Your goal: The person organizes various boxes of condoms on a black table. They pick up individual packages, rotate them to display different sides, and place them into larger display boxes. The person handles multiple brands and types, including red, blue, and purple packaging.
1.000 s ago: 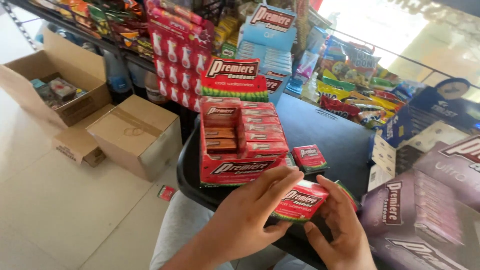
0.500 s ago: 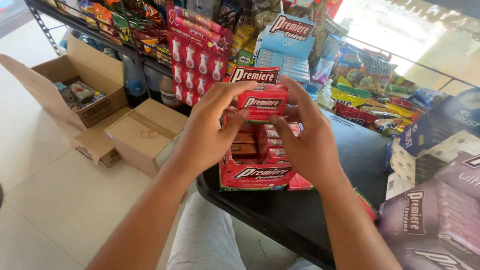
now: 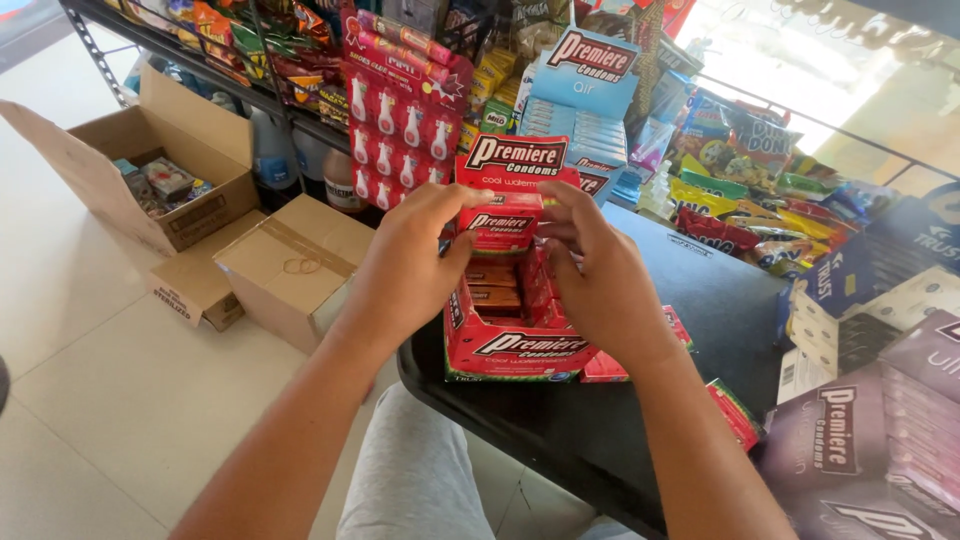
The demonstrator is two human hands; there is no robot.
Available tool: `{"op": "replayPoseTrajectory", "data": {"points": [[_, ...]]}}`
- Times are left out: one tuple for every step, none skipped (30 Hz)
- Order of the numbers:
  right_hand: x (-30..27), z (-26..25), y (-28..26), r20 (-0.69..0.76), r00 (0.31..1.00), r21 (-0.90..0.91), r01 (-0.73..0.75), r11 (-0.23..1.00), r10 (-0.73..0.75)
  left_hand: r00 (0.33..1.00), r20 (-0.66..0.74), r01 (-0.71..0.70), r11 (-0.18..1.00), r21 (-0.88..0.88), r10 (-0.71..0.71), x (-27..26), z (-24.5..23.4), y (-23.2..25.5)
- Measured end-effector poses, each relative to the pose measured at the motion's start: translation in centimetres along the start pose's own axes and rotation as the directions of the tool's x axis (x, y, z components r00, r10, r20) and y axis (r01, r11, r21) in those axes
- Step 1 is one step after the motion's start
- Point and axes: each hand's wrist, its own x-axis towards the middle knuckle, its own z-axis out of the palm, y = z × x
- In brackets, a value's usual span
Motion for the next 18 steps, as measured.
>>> {"op": "replayPoseTrajectory", "data": {"points": [[0.0, -0.1, -0.4, 0.001, 1.000, 0.001, -0.001, 1.000, 0.001, 1.000, 0.001, 0.001, 1.000, 0.001, -0.001, 0.0, 0.2, -0.1], [-0.1, -0.2, -0.7, -0.002, 1.000, -0.066, 0.000, 0.998, 0.000, 1.000, -0.013, -0.001, 1.000, 0.031, 0.001, -0.1, 0.3, -0.2], [-0.1, -0.2, -1.1, -0.005, 1.000, -0.133, 0.001, 0.991, -0.002, 1.000, -0.028, -0.004, 0.998, 0.061, 0.006, -0.1, 0.5, -0.2], [-0.2, -0.3, -1.1, -0.005, 1.000, -0.132, 0.002, 0.991, -0.003, 1.000, -0.029, -0.004, 0.998, 0.063, 0.006, -0.1, 0.7, -0.2], [-0.2, -0.3, -1.1, -0.014, 0.999, -0.176, 0.038, 0.984, -0.041, 0.999, -0.023, 0.030, 0.994, 0.110, -0.028, -0.1, 0.9, -0.2], [-0.2, -0.4, -1.2, -0.022, 0.997, -0.220, 0.072, 0.973, -0.079, 0.998, -0.019, 0.065, 0.986, 0.157, -0.062, 0.0, 1.1, -0.2], [-0.3, -0.3, -0.7, -0.022, 0.997, -0.220, 0.073, 0.973, -0.080, 0.998, -0.020, 0.064, 0.986, 0.157, -0.061, 0.2, 1.2, -0.1], [-0.3, -0.2, -0.3, -0.006, 0.995, -0.270, 0.092, 0.958, -0.097, 0.993, -0.028, 0.115, 0.977, 0.180, -0.112, 0.4, 1.4, 0.0], [-0.6, -0.1, 0.2, 0.012, 0.994, -0.319, 0.109, 0.942, -0.111, 0.986, -0.037, 0.167, 0.965, 0.203, -0.163, 0.4, 1.6, 0.0], [-0.5, -0.1, 0.0, 0.011, 0.994, -0.319, 0.108, 0.942, -0.110, 0.986, -0.036, 0.167, 0.965, 0.203, -0.163, 0.7, 1.5, 0.2], [-0.4, -0.1, -0.3, 0.018, 0.995, -0.336, 0.095, 0.937, -0.094, 0.970, -0.009, 0.241, 0.948, 0.209, -0.245, 1.0, 1.5, 0.5], [-0.3, -0.2, -0.5, 0.023, 0.997, -0.353, 0.081, 0.932, -0.078, 0.946, 0.017, 0.314, 0.924, 0.217, -0.325, 1.4, 1.4, 0.7], [-0.3, -0.3, -0.6, 0.022, 0.997, -0.354, 0.080, 0.932, -0.078, 0.946, 0.018, 0.313, 0.925, 0.217, -0.324, 1.7, 1.5, 0.7], [-0.3, -0.4, -0.7, 0.040, 0.993, -0.369, 0.115, 0.922, -0.108, 0.930, 0.047, 0.341, 0.904, 0.259, -0.364, 2.0, 1.5, 0.7], [-0.3, -0.5, -0.9, 0.061, 0.988, -0.381, 0.152, 0.912, -0.139, 0.911, 0.071, 0.368, 0.879, 0.302, -0.406, 2.2, 1.5, 0.8], [-0.2, -0.8, -0.9, 0.062, 0.988, -0.380, 0.153, 0.912, -0.139, 0.911, 0.070, 0.370, 0.878, 0.303, -0.407, 2.2, 1.6, 0.8], [0.0, -1.1, -0.9, 0.080, 0.995, -0.365, 0.092, 0.927, -0.067, 0.925, 0.069, 0.331, 0.880, 0.340, -0.374, 2.4, 1.6, 0.9], [0.1, -1.4, -1.0, 0.099, 0.995, -0.351, 0.030, 0.936, 0.005, 0.938, 0.068, 0.291, 0.880, 0.376, -0.340, 2.6, 1.6, 0.9]]}}
